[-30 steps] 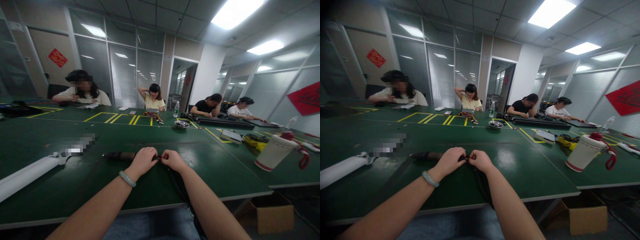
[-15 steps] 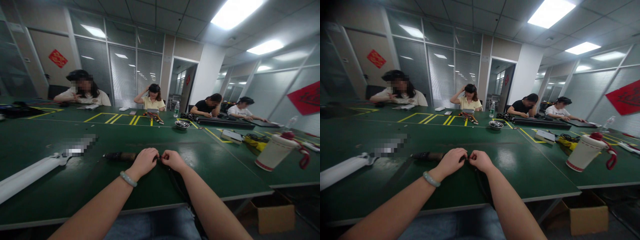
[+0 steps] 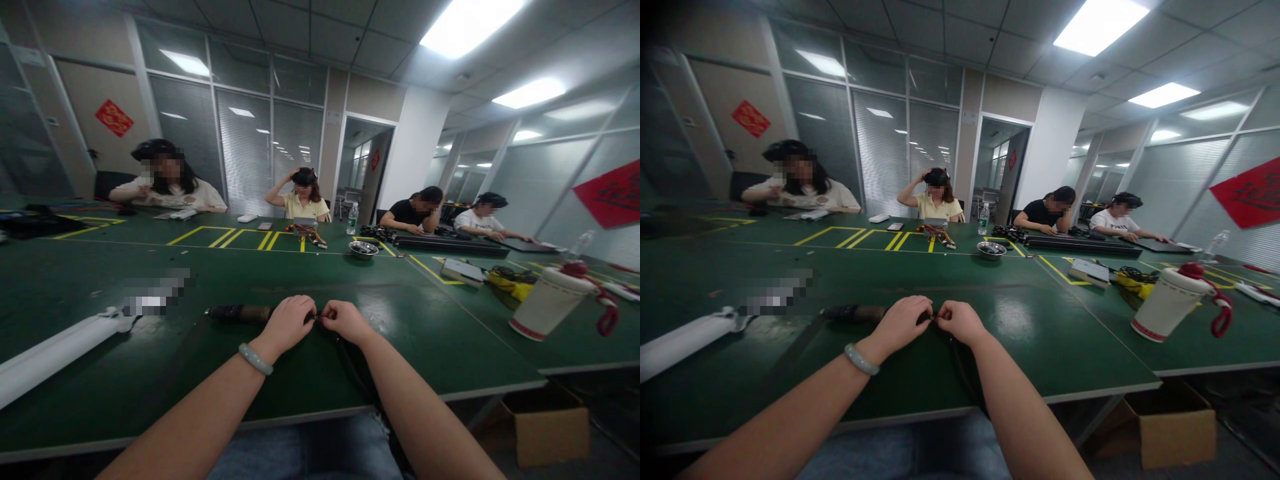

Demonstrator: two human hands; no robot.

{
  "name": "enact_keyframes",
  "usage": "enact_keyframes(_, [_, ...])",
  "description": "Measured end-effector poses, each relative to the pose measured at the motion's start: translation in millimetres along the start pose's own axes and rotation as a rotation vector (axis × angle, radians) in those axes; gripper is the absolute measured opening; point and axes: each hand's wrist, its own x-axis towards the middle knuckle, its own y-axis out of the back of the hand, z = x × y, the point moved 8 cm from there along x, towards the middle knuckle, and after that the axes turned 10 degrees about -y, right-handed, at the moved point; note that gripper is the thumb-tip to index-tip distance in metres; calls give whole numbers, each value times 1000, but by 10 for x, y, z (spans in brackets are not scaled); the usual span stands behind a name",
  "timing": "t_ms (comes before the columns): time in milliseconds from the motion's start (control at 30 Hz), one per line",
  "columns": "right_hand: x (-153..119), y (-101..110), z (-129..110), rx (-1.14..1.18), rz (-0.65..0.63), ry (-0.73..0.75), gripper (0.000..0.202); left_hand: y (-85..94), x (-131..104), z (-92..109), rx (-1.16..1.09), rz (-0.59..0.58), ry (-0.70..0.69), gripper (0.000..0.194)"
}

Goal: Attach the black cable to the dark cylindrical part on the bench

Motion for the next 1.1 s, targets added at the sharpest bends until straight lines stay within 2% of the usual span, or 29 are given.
enact_keyframes(133, [-5,8,-11,-11,15,10,7,4,5,24,7,-10,-13,14])
enact_keyframes(367, [-1,-5,15,11,2,-2,7,31,-1,4,4,6,11,7])
enact_keyframes(567, [1,-3,16,2,9,0,8,26,3,25,-7,0,-10,12])
enact_keyframes(867, [-4,-12,13,-17,-5,-1,9,36,11,35,26,17,-12,5])
enact_keyframes(1100, [21,-27,42,-4,1,3,9,-5,32,51,103,-31,-18,3])
